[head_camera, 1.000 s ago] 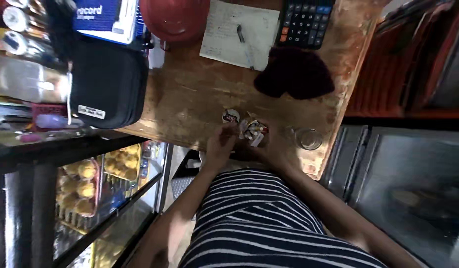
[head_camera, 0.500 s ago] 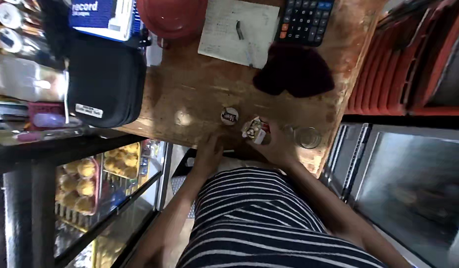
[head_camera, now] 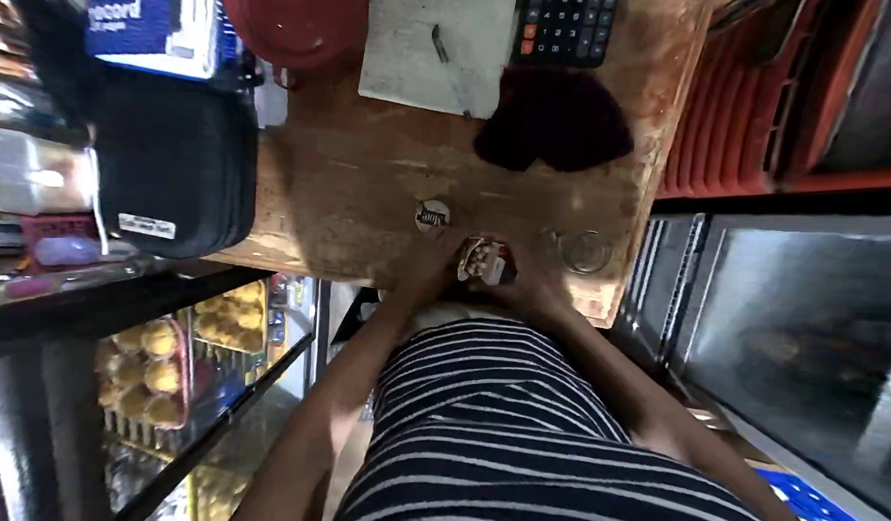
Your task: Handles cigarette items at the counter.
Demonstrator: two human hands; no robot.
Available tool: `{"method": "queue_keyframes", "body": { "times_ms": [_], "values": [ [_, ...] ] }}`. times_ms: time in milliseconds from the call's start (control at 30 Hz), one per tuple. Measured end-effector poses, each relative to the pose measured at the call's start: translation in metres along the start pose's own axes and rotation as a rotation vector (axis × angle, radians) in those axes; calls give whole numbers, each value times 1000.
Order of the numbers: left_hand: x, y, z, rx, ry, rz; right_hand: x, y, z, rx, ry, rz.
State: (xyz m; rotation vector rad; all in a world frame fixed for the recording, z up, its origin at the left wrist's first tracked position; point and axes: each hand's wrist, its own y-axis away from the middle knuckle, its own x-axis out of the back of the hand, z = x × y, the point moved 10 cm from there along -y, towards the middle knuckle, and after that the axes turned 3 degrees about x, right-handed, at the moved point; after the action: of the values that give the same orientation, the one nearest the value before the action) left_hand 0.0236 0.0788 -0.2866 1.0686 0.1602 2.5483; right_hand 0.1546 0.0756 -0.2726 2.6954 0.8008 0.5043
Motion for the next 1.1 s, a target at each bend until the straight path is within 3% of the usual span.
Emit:
{"method": "queue_keyframes", "body": {
  "times_ms": [267,700,1100],
  "values": [
    [-1,4,1,31,-67,-3,3,8,-4,-35,-124,30],
    [35,12,41,-70,56,144,26,28,-58,243,-156,126],
    [50,23,58,-161,9,281,32,37,-70,310,-221,130]
  ]
}}
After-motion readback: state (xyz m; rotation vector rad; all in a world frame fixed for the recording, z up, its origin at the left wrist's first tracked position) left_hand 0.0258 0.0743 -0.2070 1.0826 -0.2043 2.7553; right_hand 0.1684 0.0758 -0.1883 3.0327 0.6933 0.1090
